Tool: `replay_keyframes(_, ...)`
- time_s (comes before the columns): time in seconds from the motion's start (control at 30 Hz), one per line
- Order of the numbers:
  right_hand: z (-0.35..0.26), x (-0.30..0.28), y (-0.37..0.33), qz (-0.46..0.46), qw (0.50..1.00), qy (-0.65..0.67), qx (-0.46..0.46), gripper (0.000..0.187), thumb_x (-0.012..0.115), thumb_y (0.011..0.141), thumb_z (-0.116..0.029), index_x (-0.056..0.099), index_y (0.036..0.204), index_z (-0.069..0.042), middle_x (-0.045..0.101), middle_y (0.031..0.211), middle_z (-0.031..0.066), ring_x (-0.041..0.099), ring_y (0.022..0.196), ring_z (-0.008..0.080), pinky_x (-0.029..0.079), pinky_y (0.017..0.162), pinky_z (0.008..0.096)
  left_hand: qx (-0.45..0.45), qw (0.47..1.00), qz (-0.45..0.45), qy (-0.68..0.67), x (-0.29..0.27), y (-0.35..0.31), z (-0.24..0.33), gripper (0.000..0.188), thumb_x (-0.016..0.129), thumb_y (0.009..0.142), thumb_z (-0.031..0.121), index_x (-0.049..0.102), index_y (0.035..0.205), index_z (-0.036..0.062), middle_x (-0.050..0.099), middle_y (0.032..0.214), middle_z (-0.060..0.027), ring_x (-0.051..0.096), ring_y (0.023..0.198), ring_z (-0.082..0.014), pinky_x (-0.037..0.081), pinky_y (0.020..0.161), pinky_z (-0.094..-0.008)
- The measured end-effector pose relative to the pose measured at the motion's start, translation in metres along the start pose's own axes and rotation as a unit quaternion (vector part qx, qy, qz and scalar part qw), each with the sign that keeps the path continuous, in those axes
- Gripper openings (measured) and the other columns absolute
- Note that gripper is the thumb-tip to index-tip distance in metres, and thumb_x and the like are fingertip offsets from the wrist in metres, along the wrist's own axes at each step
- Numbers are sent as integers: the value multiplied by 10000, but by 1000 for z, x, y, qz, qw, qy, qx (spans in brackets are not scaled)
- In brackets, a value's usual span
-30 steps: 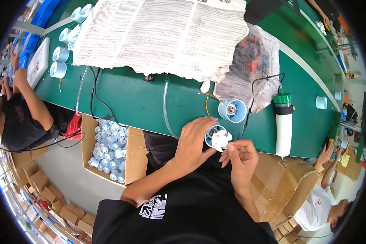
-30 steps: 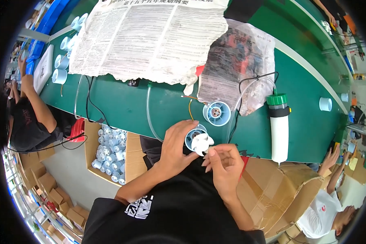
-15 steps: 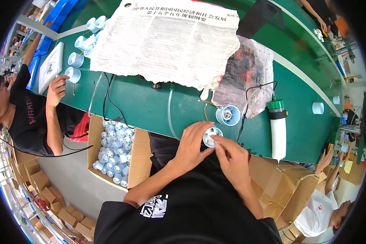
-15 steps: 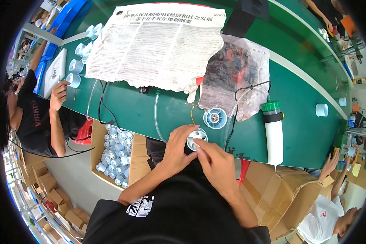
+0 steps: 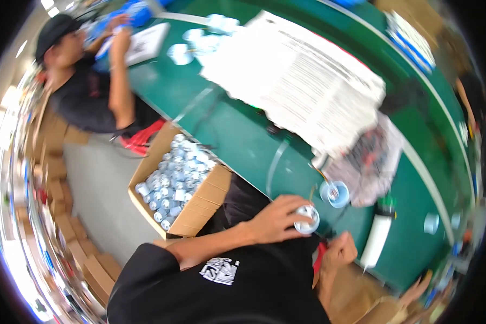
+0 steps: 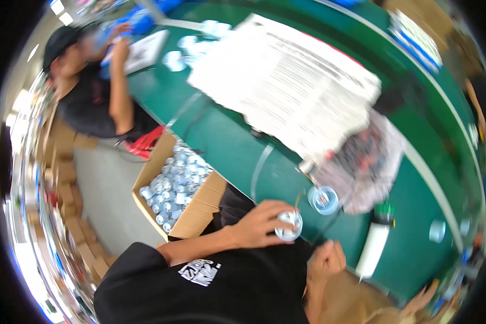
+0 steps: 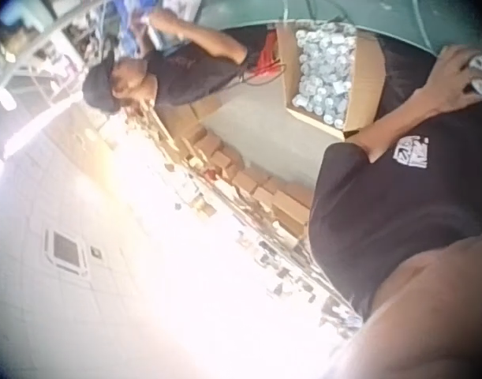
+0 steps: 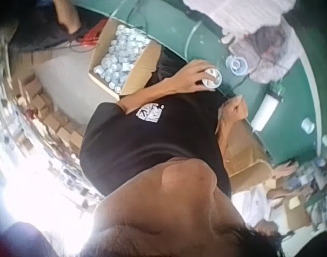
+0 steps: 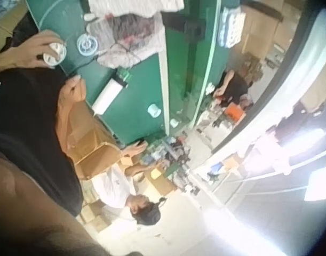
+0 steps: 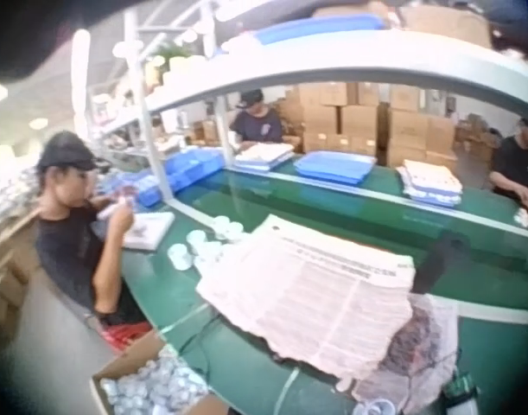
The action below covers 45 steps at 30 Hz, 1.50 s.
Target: The person assembles small electronic components into plastic housings by hand, taking components from a plastic tray and placing them into the housings, which are then put into a cardboard box.
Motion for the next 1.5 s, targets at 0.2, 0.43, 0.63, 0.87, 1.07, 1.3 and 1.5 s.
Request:
replay_keyframes(0.2, 56, 12, -40, 28, 990, -104, -90, 391, 492, 951, -57, 395, 575, -12, 403, 547, 157, 395, 471, 341, 265, 461, 458, -72, 961, 260, 57, -151, -2, 1, 664, 825, 738, 164, 497, 1308, 68, 563, 1298, -152, 533, 1206, -311, 424, 1007, -413)
replay_keyframes(0.43, 48, 23, -42, 31, 986, -103, -125, 390, 528, 913, -31, 351, 565, -21, 364, 544, 165, 390, 485, 363, 248, 450, 479, -319, 811, 448, 199, -335, -12, -149, 601, 786, 768, 158, 462, 1261, 47, 662, 1111, -183, 655, 1040, -318, 508, 899, -385)
replay_keyframes(0.63, 42, 26, -32, 36, 985, -89, -145, 368, 570, 893, 8, 389, 574, -18, 377, 545, 144, 383, 463, 306, 256, 450, 439, -213, 753, 412, 467, -345, -3, -193, 709, 766, 717, 86, 426, 1328, -34, 552, 1220, -269, 535, 1151, -429, 432, 1001, -458)
replay_keyframes(0.87, 49, -6, -24, 141, 984, 71, -86, 377, 514, 877, 5, 432, 510, -25, 416, 486, 106, 413, 409, 236, 300, 419, 357, -95, 885, 405, 208, -164, 43, -29, 146, 546, 844, -76, 637, 919, 10, 620, 920, -112, 596, 910, -280, 472, 835, -364)
replay_keyframes(1.07, -41, -32, 89, 170, 959, 151, -171, 460, 453, 955, -96, 468, 506, 4, 437, 448, 64, 402, 414, 171, 285, 431, 305, -147, 987, 61, 41, 13, 52, 6, 719, 796, 764, 301, 479, 1364, 62, 474, 1263, -170, 437, 1167, -362, 370, 1011, -445)
replay_keyframes(1.3, -165, 56, 215, 25, 928, 172, -329, 351, 548, 928, -84, 575, 597, 29, 461, 503, 83, 450, 451, 182, 280, 447, 329, -108, 989, 57, 82, 21, 46, -9, 628, 806, 746, 208, 525, 1303, 133, 475, 1245, -146, 453, 1132, -362, 399, 953, -451)
replay_keyframes(1.5, -181, 211, 311, -149, 909, -41, -387, 130, 622, 868, -79, 639, 987, -30, 619, 886, 125, 619, 773, 242, 502, 659, 360, -115, 988, 82, 55, 1, 27, -11, 571, 787, 750, 188, 535, 1252, 91, 535, 1262, -103, 492, 1178, -315, 416, 970, -415)
Point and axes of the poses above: each hand's wrist, its own y-axis towards the middle knuckle, its own x-axis out of the palm, z = x × y, the point moved 6 cm from there along y, towards the middle knuckle
